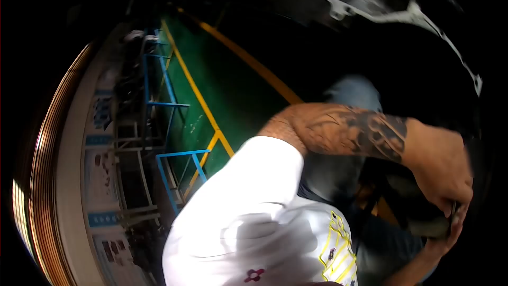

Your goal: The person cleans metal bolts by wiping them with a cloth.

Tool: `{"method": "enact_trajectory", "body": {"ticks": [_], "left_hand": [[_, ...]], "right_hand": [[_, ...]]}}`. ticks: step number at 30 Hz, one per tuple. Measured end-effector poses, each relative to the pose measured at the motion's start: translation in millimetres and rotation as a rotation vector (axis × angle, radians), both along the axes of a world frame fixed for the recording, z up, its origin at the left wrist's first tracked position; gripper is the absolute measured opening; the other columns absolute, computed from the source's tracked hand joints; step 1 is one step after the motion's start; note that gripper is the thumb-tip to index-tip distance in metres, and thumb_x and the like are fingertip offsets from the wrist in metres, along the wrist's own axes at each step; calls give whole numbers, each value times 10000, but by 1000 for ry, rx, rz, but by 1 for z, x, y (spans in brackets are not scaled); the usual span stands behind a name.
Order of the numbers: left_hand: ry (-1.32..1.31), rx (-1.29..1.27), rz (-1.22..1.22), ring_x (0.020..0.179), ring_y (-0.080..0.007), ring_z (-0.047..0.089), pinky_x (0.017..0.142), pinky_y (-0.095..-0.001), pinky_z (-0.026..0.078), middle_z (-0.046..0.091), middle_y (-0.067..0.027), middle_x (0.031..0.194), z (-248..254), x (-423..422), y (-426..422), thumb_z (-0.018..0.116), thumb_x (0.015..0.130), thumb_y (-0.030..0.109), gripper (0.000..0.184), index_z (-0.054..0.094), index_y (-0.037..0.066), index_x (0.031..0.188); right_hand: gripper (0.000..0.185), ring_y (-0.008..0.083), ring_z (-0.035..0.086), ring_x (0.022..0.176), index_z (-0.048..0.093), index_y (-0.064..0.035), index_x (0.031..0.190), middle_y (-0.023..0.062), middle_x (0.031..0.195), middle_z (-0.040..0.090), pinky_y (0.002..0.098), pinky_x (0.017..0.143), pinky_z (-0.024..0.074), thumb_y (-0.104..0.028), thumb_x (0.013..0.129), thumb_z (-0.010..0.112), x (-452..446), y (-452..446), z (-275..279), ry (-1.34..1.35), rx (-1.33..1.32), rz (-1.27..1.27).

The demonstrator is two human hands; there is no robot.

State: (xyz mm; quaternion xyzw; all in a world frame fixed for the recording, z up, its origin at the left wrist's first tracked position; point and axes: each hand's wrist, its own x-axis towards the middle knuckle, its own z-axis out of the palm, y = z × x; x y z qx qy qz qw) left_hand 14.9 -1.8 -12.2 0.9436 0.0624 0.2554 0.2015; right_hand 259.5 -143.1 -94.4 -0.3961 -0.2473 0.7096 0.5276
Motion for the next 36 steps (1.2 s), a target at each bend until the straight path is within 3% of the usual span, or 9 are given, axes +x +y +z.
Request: {"method": "enact_trajectory", "body": {"ticks": [5,8,11,15,19,22,25,31,36], "left_hand": [[-126,132,50,601,-128,613,463,-295,442,667,90,798,-12,4,-3,469,939,425,269,646,224,967],[261,212,50,673,-111,607,554,-304,473,667,91,897,4,-8,1,380,978,459,330,586,292,1175],[407,202,23,703,-109,611,571,-310,481,665,93,915,9,-7,5,376,976,468,340,595,288,1163],[-136,73,49,723,-115,633,546,-281,482,660,74,887,-6,-11,-2,435,952,464,300,634,250,1016],[-241,132,23,755,-117,638,579,-279,492,662,61,921,-19,3,1,440,961,423,277,615,265,1107],[-170,146,58,733,-114,637,575,-274,486,669,75,877,-13,-2,-1,439,960,428,275,627,274,1089],[487,71,9,832,-138,610,679,-322,505,638,32,988,24,-17,2,347,1000,424,361,580,226,1192],[-185,112,65,708,-110,634,551,-291,471,678,75,846,-18,-2,0,454,950,435,273,644,275,1062],[-23,127,42,682,-135,604,590,-312,485,655,47,834,-6,-10,3,389,978,441,331,614,247,1124]], "right_hand": [[646,248,481,1200,293,-45,1417,125,1327,446,383,962,451,-433,915,410,-12,0,17,-181,10,-23],[641,259,476,1201,308,-45,1409,145,1329,433,385,947,457,-430,909,422,0,1,-7,-376,40,-88],[640,274,461,1220,315,-50,1405,148,1345,418,404,942,460,-435,909,444,-3,11,1,-380,54,-16],[636,266,474,1191,330,-58,1396,131,1325,432,407,941,452,-447,906,449,0,13,-1,-298,-68,-154],[630,255,474,1182,342,-52,1386,121,1301,449,399,942,442,-437,902,463,-20,13,19,-261,-23,-147],[630,248,474,1177,345,-42,1381,117,1289,457,395,948,433,-429,900,471,-20,14,17,-222,-12,-153],[636,245,474,1179,338,-32,1382,117,1294,455,390,960,421,-425,901,475,-17,16,15,-208,32,-98],[649,240,470,1187,343,-33,1377,105,1292,462,381,951,424,-438,893,489,-35,19,28,-211,-39,-199],[668,236,472,1183,350,-37,1374,100,1274,474,378,940,431,-463,881,498,-33,19,23,-189,-49,-207]]}}
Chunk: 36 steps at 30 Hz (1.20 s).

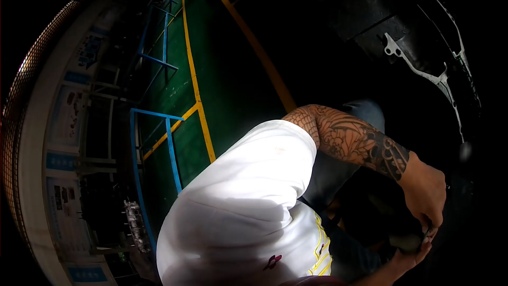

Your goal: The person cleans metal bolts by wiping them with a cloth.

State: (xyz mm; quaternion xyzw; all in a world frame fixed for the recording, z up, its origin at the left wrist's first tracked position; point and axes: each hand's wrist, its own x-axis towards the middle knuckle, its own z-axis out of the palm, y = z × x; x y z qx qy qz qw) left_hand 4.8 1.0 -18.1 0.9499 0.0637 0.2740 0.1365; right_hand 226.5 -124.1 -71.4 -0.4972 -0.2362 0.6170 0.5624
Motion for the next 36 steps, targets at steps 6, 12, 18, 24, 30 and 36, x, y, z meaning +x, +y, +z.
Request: {"method": "enact_trajectory", "body": {"ticks": [6,12,18,24,30,36], "left_hand": [[217,71,70,720,-93,637,559,-274,477,671,98,820,-1,4,0,462,942,448,262,655,299,1040],[-214,42,-16,738,-90,623,598,-290,484,666,80,854,-14,11,1,384,972,465,340,643,283,1095],[465,87,20,808,-82,618,629,-296,492,661,78,914,35,-8,-2,347,987,467,371,592,292,1204],[78,28,7,833,-119,618,655,-317,502,649,60,954,3,-1,-3,348,993,445,352,588,261,1174],[93,-3,24,828,-114,624,636,-303,492,658,79,973,8,-3,-2,396,979,423,301,592,290,1165],[-140,-108,29,735,-119,646,562,-288,478,676,96,869,13,-8,-1,555,882,437,225,655,313,1043]], "right_hand": [[649,234,480,1178,359,-37,1370,101,1279,475,372,935,438,-449,887,487,-5,-2,10,-2,102,202],[651,239,470,1196,357,-26,1369,115,1283,472,365,938,437,-442,884,481,-12,-5,21,-73,-39,-11],[652,234,468,1192,349,-16,1370,119,1288,462,372,927,437,-437,885,466,-6,1,18,-37,147,312],[633,224,503,1131,365,-45,1362,91,1234,482,388,898,458,-447,886,473,-12,-4,21,-113,-3,43],[590,220,513,1109,401,-58,1335,81,1221,494,396,916,457,-445,896,472,4,-7,6,-90,9,97],[567,261,473,1200,436,-45,1327,96,1288,494,412,1009,399,-386,878,486,3,-9,9,60,-9,76]]}}
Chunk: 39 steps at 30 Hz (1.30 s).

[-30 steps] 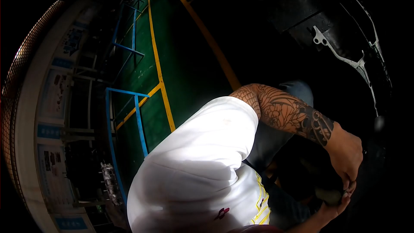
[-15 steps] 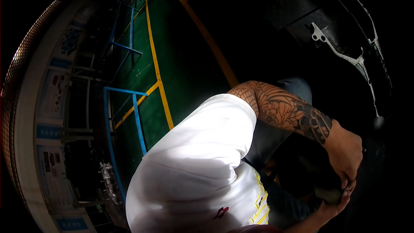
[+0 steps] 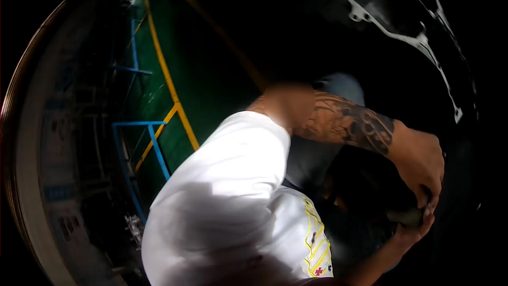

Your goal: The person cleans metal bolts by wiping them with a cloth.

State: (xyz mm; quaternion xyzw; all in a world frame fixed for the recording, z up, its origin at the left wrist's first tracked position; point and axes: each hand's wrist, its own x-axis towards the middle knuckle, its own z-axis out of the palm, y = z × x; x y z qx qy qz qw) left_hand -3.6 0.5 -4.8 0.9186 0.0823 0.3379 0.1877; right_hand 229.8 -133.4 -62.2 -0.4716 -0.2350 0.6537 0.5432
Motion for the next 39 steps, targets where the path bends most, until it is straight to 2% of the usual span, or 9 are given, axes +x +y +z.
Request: {"method": "enact_trajectory", "body": {"ticks": [3,5,7,9,15,21,28,34,39], "left_hand": [[-52,-87,-101,692,-206,637,539,-326,491,645,8,785,5,0,8,676,770,254,153,635,162,885],[-93,-121,-132,607,-229,611,488,-330,454,615,-25,707,2,7,8,694,760,254,180,601,103,788],[286,-38,-135,646,-220,638,533,-329,474,654,-37,724,11,3,11,681,777,278,157,671,144,857],[236,-105,-183,575,-230,598,482,-311,443,614,-41,682,15,8,12,718,751,252,178,649,95,794],[-50,-108,-177,538,-222,580,479,-292,447,595,-55,665,14,18,6,761,708,202,199,665,50,795],[207,-90,-273,457,-203,514,387,-293,402,514,-22,595,26,15,18,667,828,212,176,574,84,751],[-131,-74,-92,436,-187,482,362,-304,375,482,-28,578,15,38,-2,679,817,169,230,524,57,688],[133,-3,-248,437,-176,476,354,-294,364,472,-37,574,25,24,15,688,811,179,245,528,57,670],[-248,-199,-211,453,-173,486,354,-288,368,476,-38,577,1,35,11,692,806,211,233,566,58,683]], "right_hand": [[593,270,478,1197,450,-20,1307,133,1248,528,425,1013,396,-352,819,507,-14,9,8,266,132,93],[465,213,564,939,487,-1,1110,110,997,568,306,837,467,-287,745,526,-37,19,33,151,163,47],[303,165,550,808,443,-50,904,83,861,534,253,757,463,-245,701,558,-33,22,31,279,139,154],[264,147,548,761,383,-90,815,75,812,521,227,726,467,-204,668,571,-32,22,33,180,80,141],[292,214,548,919,411,-87,848,121,955,545,293,849,448,-270,659,537,-27,22,28,190,130,106],[154,173,621,783,438,-58,847,136,896,617,281,707,523,-90,721,520,-25,22,32,333,172,130],[178,196,640,764,422,-60,878,179,895,636,280,673,527,-105,738,524,-27,22,35,265,178,75],[314,182,570,871,409,-79,864,97,929,546,273,783,473,-295,693,559,-16,26,30,285,188,247],[284,162,555,794,399,-87,847,90,874,540,249,734,469,-264,697,563,-22,26,34,126,147,134]]}}
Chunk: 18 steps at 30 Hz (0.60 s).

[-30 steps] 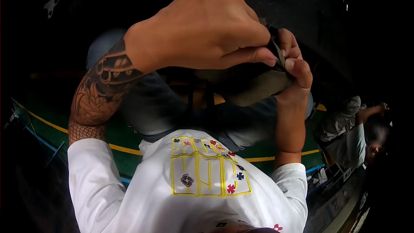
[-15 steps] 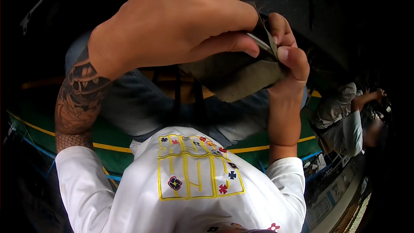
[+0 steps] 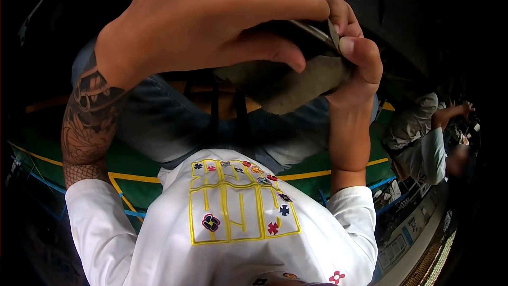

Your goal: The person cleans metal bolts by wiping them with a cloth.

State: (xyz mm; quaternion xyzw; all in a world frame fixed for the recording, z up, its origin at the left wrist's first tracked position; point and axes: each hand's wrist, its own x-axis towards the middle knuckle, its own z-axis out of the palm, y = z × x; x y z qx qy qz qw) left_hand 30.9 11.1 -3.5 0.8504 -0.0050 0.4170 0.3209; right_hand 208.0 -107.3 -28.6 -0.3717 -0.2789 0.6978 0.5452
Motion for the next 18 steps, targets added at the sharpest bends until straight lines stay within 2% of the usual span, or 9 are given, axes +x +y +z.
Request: {"method": "enact_trajectory", "body": {"ticks": [1,3,5,7,10,13,16,17,18], "left_hand": [[23,2,-27,457,-174,491,354,-289,370,478,-38,577,-4,2,-3,693,806,219,235,572,58,684],[175,178,-38,458,-168,492,354,-288,372,474,-35,575,9,-5,2,698,797,216,239,572,53,675],[306,292,-74,459,-162,491,353,-286,372,470,-32,573,19,-11,7,703,789,205,237,570,50,668],[304,299,-72,455,-156,487,352,-283,371,472,-28,577,16,-12,10,704,783,189,223,573,48,670],[115,241,-32,443,-150,482,351,-276,368,484,-24,594,10,-4,6,704,775,179,196,593,44,687],[14,252,25,433,-143,482,350,-268,366,493,-26,611,6,5,1,706,769,184,182,613,40,709],[-110,350,180,444,-134,485,353,-260,368,485,-33,619,-4,13,-6,706,766,187,185,617,32,719],[-223,342,191,451,-132,487,354,-257,368,481,-35,619,-23,17,-4,707,763,186,189,613,29,715],[-199,371,135,458,-131,489,357,-253,371,480,-38,622,-19,15,-1,707,760,182,190,610,25,714]], "right_hand": [[280,164,556,793,399,-87,847,92,871,542,249,733,470,-259,697,562,-1,0,1,17,-14,7],[272,166,560,790,401,-88,848,96,866,547,249,730,471,-249,698,562,-3,-1,2,51,-42,19],[197,163,599,754,421,-73,857,119,856,602,261,679,494,-157,728,544,-3,-2,-3,153,12,18],[170,163,619,736,425,-62,876,132,856,629,271,656,506,-95,745,527,-4,-1,-5,216,40,6],[171,169,620,741,421,-60,886,133,862,628,276,662,509,-78,747,519,-3,-1,-4,221,24,-8],[267,166,568,796,405,-90,858,86,872,546,250,732,473,-239,700,561,-2,-2,3,35,-36,-22],[270,164,567,818,411,-89,869,76,882,538,256,743,474,-243,704,559,2,-2,1,90,-4,30],[228,169,588,804,416,-79,873,102,890,571,265,725,489,-188,720,545,1,-2,-1,155,18,28],[190,174,609,791,421,-70,876,128,899,604,273,707,503,-134,735,531,-1,-1,-3,220,40,27]]}}
